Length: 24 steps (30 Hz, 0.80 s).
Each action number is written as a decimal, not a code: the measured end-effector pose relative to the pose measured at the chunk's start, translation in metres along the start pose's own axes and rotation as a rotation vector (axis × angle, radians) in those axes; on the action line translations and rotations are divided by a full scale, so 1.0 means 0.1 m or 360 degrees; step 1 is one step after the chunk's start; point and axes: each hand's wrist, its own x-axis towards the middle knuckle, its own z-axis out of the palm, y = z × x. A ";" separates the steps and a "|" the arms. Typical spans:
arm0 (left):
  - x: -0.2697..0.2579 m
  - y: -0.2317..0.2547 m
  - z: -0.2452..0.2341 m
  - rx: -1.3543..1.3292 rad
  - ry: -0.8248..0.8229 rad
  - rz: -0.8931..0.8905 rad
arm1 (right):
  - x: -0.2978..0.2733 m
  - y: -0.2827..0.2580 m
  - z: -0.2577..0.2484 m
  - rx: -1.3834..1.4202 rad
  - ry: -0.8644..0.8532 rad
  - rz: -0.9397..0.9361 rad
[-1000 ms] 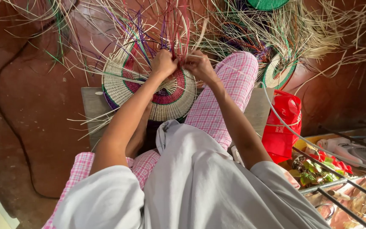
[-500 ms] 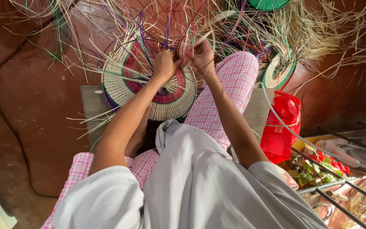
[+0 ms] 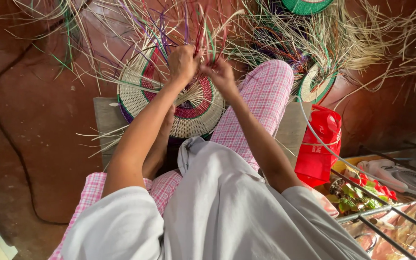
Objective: Weaving colored straw or reeds into a circular pattern to create a basket or mat
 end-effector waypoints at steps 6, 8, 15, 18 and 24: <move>0.31 0.05 -0.51 -0.0345 -0.0281 -0.0754 | -0.59 -0.57 -0.67 0.0323 0.0106 0.0073; 0.39 0.14 -0.63 -0.0611 -0.0183 -0.0935 | -0.88 -0.48 -0.81 0.0352 0.0146 0.0032; 0.23 0.74 -1.19 -0.0533 -0.0965 -0.0939 | -1.76 -0.50 -0.83 0.0503 0.0722 0.0344; -0.09 0.52 -0.75 -0.0393 -0.1116 -0.0862 | -1.84 -0.20 -1.10 0.0049 0.0962 0.0270; -0.23 0.48 -0.35 -0.0683 -0.1028 -0.1216 | -1.89 0.31 -1.48 -0.1739 0.0848 0.0833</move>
